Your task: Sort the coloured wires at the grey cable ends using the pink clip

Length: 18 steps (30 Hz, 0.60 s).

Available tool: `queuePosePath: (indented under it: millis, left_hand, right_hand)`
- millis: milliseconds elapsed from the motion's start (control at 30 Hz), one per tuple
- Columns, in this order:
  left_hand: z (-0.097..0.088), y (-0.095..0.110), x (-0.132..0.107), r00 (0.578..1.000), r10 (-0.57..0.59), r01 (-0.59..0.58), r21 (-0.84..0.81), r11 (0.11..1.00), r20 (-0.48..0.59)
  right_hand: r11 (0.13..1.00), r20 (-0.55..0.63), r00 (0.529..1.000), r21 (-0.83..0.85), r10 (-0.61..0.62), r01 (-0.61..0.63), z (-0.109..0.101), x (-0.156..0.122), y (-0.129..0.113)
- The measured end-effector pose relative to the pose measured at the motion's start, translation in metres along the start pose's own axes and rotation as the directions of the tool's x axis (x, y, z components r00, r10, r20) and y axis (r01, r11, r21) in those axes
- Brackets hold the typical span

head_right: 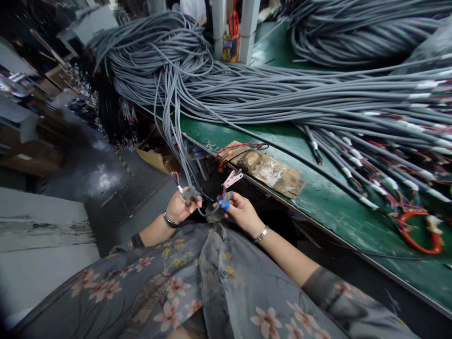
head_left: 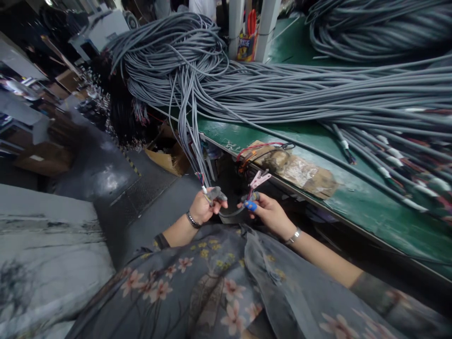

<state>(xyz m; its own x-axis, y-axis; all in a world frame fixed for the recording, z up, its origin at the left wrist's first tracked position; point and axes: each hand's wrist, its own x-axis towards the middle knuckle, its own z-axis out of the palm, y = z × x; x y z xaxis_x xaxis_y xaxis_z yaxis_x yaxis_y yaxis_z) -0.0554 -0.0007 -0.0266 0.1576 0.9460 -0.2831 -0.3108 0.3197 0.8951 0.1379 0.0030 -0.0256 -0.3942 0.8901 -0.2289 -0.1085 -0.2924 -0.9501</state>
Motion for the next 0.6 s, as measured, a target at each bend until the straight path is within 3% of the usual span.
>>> queuePosePath:
  millis: [100,200,367,467,600]
  left_hand:
    - [0.015,-0.001,0.004,1.0,0.024,-0.024,0.054,0.998,-0.008]
    - [0.027,-0.007,0.005,0.996,0.017,-0.025,0.102,0.995,0.082]
    - [0.031,-0.013,0.005,0.987,0.071,-0.099,0.202,0.974,0.142]
    - [0.029,-0.013,0.005,0.989,-0.002,-0.026,0.18,0.983,0.15]
    - [0.03,-0.015,0.004,0.993,-0.094,0.082,0.146,0.986,0.076]
  right_hand:
    - [0.994,0.017,0.999,0.105,0.03,-0.032,0.003,-0.001,0.0]
    - [0.985,0.035,0.998,0.162,0.059,-0.064,0.003,-0.002,0.002]
    - [0.973,0.038,0.992,0.195,0.118,-0.123,0.0,-0.001,0.008]
    - [0.975,0.066,0.988,0.164,0.137,-0.147,0.0,0.001,0.01]
    - [0.988,0.044,0.989,0.062,0.139,-0.141,0.002,0.003,0.01]
